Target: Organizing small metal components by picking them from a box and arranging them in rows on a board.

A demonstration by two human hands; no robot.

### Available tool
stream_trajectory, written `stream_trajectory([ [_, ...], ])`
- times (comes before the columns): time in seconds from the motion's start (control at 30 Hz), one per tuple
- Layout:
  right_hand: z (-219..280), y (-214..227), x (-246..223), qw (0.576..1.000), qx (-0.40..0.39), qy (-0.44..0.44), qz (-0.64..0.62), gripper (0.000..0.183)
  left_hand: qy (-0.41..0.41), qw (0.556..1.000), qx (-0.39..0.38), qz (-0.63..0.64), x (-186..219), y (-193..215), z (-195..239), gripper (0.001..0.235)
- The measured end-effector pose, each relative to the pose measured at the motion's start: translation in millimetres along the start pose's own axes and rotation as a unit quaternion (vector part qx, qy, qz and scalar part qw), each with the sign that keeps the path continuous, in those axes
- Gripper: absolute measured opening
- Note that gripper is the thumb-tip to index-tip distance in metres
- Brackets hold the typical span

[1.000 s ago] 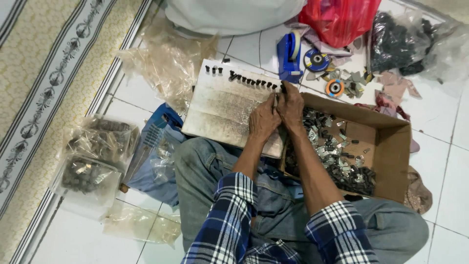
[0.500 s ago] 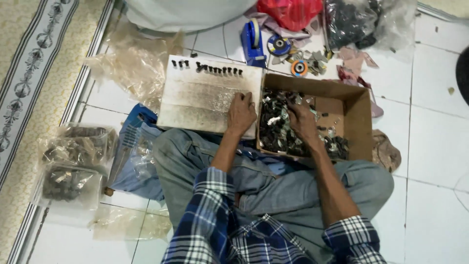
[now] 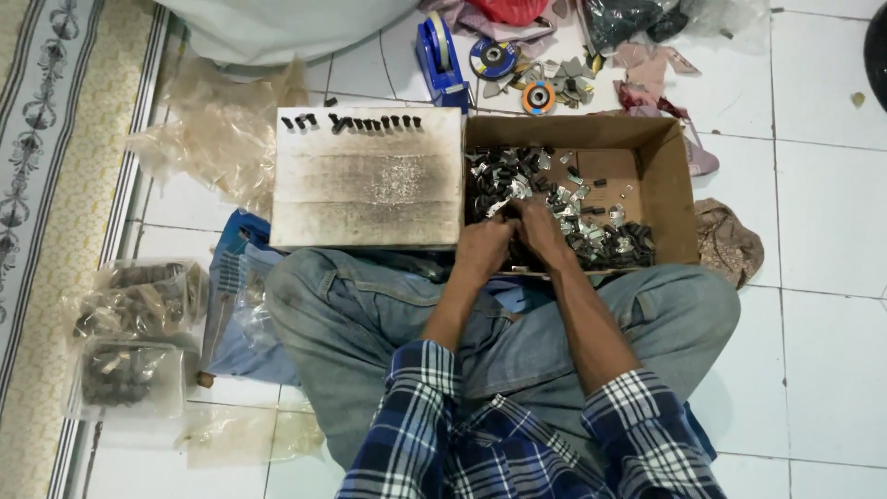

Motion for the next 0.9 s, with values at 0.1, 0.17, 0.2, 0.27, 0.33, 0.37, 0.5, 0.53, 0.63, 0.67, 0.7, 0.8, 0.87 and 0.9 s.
stream_trajectory([
  [0.1, -7.7, -10.7, 9.5, 1.000, 0.012, 0.008, 0.002, 0.040, 0.006, 1.000, -0.004, -0.004, 0.9, 1.4, -1.5, 0.033],
  [0.17, -3.6, 2.0, -2.5, 1.000, 0.011, 0.023, -0.012, 0.032, 0.025, 1.000, -0.006, 0.002, 1.8, 2.6, -1.8, 0.030],
  [0.2, -6.5, -7.5, 7.5, 1.000, 0.010, 0.022, -0.013, 0.032, 0.025, 1.000, -0.007, 0.002, 2.7, 2.0, -2.4, 0.030],
  [0.27, -9.7, -26.9, 27.3, 1.000, 0.017, 0.010, -0.009, 0.030, 0.033, 0.998, -0.007, -0.060, 5.5, 0.4, -1.5, 0.026],
  [0.33, -2.5, -9.7, 32.7, 0.999, 0.010, -0.026, 0.018, 0.026, 0.028, 0.998, -0.014, -0.055, 6.8, 11.1, 1.3, 0.026],
  [0.37, 1.5, -1.2, 35.9, 0.997, 0.005, -0.061, 0.045, 0.023, 0.023, 0.998, -0.020, -0.050, 7.5, 16.5, 3.0, 0.025],
  [0.5, 27.0, 60.1, -6.0, 0.973, 0.067, -0.135, -0.173, 0.030, 0.035, 0.997, -0.026, -0.071, 14.3, 31.3, 9.7, 0.031],
  [0.53, 26.9, 68.1, -13.7, 0.942, 0.080, -0.133, -0.297, 0.030, 0.035, 0.999, -0.011, -0.035, 15.6, 37.0, 12.0, 0.034],
  [0.63, 31.4, 83.4, -39.5, 0.881, 0.093, -0.122, -0.447, 0.030, 0.031, 0.999, 0.009, 0.042, 19.0, 47.0, 15.4, 0.043],
  [0.67, 33.5, 86.6, -48.7, 0.865, 0.090, -0.115, -0.479, 0.028, 0.029, 0.996, 0.012, 0.082, 19.7, 49.0, 16.4, 0.049],
  [0.7, 35.5, 88.4, -52.4, 0.866, 0.091, -0.116, -0.478, 0.028, 0.028, 0.996, 0.012, 0.083, 15.7, 39.5, 15.0, 0.049],
  [0.8, 37.5, 89.8, -65.8, 0.856, 0.026, -0.099, -0.506, 0.016, 0.019, 0.991, 0.039, 0.129, 7.7, 30.2, 17.4, 0.042],
  [0.87, 38.1, 93.8, -70.7, 0.855, 0.019, -0.093, -0.509, 0.014, 0.017, 0.961, 0.016, 0.276, 9.4, 44.1, 24.5, 0.049],
  [0.9, 39.7, 94.6, -71.9, 0.855, 0.020, -0.094, -0.510, 0.014, 0.016, 0.961, 0.015, 0.276, 8.2, 41.2, 22.2, 0.049],
])
Point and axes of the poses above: each hand's wrist, its own z-axis away from the middle knuckle, its own y-axis out of the back of the hand, x = y × z, the point moved 3 cm from there along -z, towards the middle knuckle, and after that the axes turned 8 degrees about -x, right-handed, at the moved point
